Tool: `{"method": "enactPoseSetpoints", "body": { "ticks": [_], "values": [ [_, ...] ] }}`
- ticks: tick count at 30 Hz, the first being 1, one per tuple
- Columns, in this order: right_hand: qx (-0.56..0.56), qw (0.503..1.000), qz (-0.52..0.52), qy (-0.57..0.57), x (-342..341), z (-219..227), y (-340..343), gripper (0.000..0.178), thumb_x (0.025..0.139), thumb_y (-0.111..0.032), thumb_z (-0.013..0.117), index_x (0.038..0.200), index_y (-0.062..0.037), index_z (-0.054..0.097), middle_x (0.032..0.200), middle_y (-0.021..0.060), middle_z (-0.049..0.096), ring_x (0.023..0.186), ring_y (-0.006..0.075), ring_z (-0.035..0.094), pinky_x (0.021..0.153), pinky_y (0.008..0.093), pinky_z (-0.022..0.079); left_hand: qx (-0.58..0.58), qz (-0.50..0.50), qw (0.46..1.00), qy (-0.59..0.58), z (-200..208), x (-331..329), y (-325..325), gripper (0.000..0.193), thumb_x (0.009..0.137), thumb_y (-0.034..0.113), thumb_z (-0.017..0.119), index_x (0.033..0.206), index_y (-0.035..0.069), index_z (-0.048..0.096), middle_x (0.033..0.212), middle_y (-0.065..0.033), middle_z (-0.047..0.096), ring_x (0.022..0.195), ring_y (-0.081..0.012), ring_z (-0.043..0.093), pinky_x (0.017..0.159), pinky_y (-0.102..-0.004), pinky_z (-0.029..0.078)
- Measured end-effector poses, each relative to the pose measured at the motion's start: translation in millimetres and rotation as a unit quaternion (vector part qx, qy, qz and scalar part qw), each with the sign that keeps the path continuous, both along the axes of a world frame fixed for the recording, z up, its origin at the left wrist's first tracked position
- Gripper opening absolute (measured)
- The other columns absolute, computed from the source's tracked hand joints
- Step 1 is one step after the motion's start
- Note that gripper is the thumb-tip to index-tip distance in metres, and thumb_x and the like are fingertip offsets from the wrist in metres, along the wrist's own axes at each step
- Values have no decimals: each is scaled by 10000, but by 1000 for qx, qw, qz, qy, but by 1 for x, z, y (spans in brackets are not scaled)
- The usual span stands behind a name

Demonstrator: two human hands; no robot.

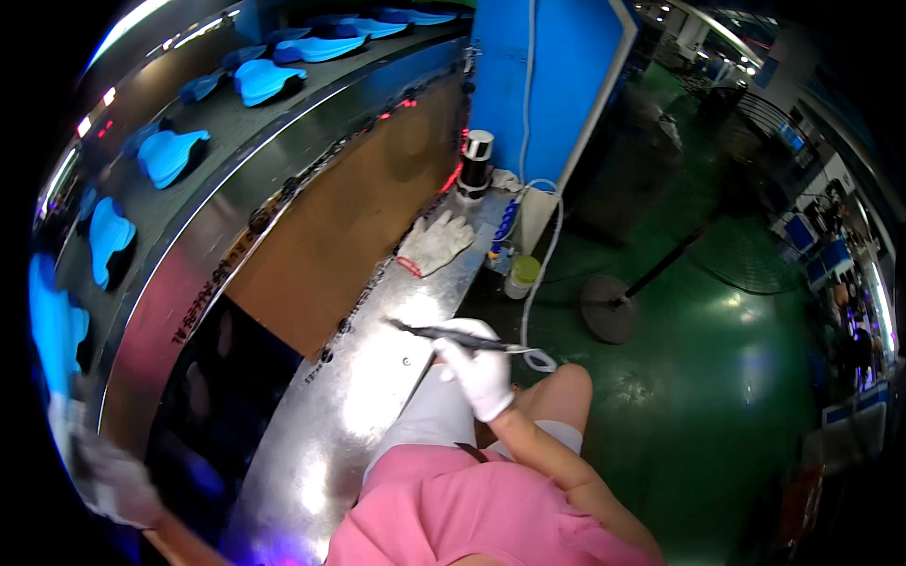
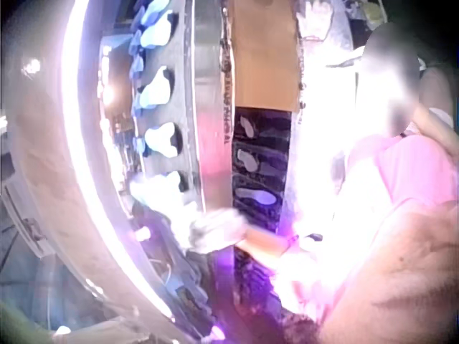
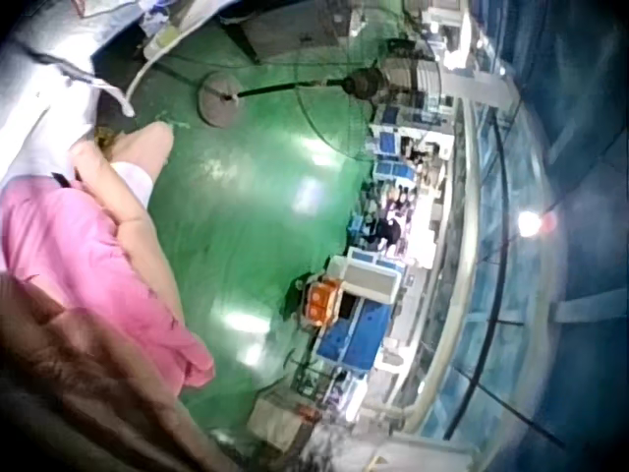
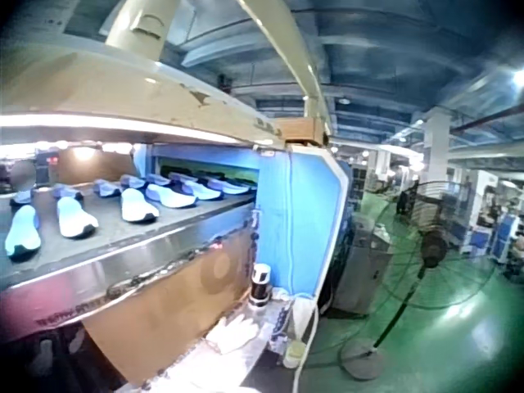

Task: The person applies adhesive across shoe soles using a brush applicator tool and places the finished soles onto a conveyor belt.

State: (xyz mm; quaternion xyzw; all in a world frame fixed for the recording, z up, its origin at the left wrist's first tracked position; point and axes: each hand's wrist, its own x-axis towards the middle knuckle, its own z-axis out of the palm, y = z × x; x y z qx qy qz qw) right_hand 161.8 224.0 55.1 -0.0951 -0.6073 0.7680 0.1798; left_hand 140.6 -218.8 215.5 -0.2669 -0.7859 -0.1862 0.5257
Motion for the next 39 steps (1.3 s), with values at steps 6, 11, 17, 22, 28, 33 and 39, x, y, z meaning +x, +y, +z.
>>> {"method": "enactPoseSetpoints", "body": {
  "ticks": [6, 11, 17, 22, 28, 33, 39],
  "values": [
    [27, 990, -141, -4, -2, -13, 38, 177, 877, -53, 651, 1042, 8, 629, 790, 52, 660, 508, 43, 513, 451, 182, 394, -150, -268, 948, -84, -123, -5, 176, 271, 584, 104, 716, 853, 85, 739, 923, -132, 691, 902, -308, 665, 810, -391, 552],
    [-6, 992, -117, -55, -18, -42, 36, 184, 879, -95, 663, 1039, -7, 636, 701, 21, 609, 479, 52, 490, 437, 183, 379, 19, -363, 873, -324, -266, -28, 244, 264, 730, 12, 723, 958, 36, 591, 1166, -189, 582, 1165, -407, 516, 975, -466, 435],
    [374, 915, -14, -150, -89, -105, 17, 203, 812, -194, 716, 872, -2, 689, 694, 64, 663, 583, 143, 610, 564, 295, 491, 504, -283, 606, -546, -276, -34, 259, 465, 876, 334, 615, 1210, 49, 462, 1331, -190, 467, 1277, -333, 430, 1070, -460, 353],
    [507, 849, 3, -145, -86, -92, -23, 276, 812, -327, 660, 809, -54, 702, 749, 171, 681, 698, 349, 669, 668, 422, 530, 603, -469, -56, -642, -307, -60, 246, 799, 893, 759, 254, 1225, 90, 536, 954, -187, 616, 649, -323, 560, 488, -401, 435],
    [458, 864, 174, -117, -29, -6, -16, 200, 812, -258, 674, 891, -75, 661, 795, 147, 690, 770, 305, 677, 698, 396, 523, 728, -268, 21, -631, -249, -57, 278, 763, 916, 713, 259, 1259, 94, 545, 1044, -197, 654, 755, -335, 646, 505, -433, 516],
    [526, 841, -24, 125, -47, 1, -17, 170, 782, -84, 733, 912, -14, 650, 826, 126, 656, 713, 264, 656, 664, 336, 531, 631, -497, 3, -595, -240, -39, 281, 741, 940, 665, 280, 1289, 58, 521, 1084, -200, 650, 889, -332, 660, 810, -469, 539],
    [183, 979, 76, 38, -24, 15, -32, 145, 776, -4, 717, 911, -37, 676, 735, 91, 651, 632, 224, 646, 588, 312, 523, 619, -572, -24, -538, -268, -40, 276, 862, 888, 742, 282, 1308, 18, 490, 1169, -266, 590, 957, -381, 621, 727, -466, 547]
  ]
}}
